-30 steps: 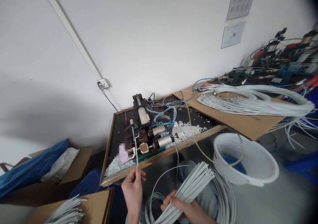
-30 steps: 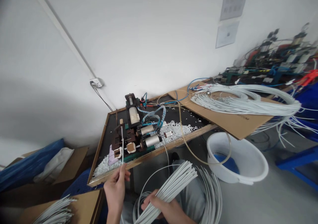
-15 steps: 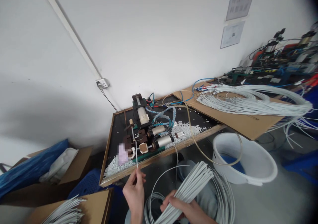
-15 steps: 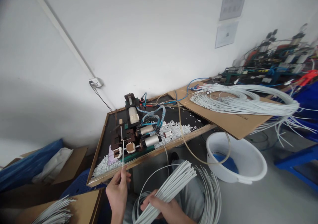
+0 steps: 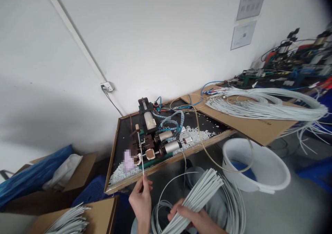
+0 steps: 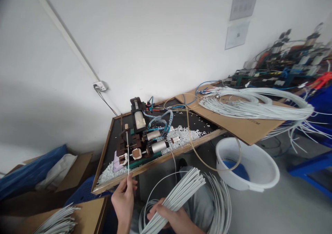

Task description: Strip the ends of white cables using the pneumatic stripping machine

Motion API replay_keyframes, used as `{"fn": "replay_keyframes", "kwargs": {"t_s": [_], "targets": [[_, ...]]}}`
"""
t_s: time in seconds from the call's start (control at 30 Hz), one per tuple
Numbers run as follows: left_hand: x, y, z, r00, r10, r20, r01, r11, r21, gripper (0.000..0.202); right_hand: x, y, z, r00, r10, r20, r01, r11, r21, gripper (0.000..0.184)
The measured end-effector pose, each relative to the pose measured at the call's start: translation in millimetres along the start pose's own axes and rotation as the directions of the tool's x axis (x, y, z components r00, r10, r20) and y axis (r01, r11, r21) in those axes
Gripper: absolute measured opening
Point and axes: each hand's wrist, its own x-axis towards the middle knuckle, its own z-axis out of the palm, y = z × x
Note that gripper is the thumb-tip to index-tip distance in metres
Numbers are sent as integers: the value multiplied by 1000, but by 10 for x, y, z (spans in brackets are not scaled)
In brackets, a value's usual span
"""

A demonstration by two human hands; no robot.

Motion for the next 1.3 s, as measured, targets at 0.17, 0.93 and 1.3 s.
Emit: {"fn": "replay_keyframes", "kwargs": {"t_s": [0.17, 0.93, 1.3], "targets": [[2, -54, -13, 1000, -8, 16, 8, 1000, -2, 50, -10, -22, 17, 1000, -6, -14, 6, 1000, -21, 40], [5, 14, -22, 999, 25, 26, -23, 997, -76, 49, -10, 2, 18, 1000, -16, -24, 15, 1000, -11, 39], [-8, 43, -18, 1000, -5, 21, 7, 995, -100, 42, 3, 6, 15, 1000, -10, -19, 11, 1000, 18, 39]]}}
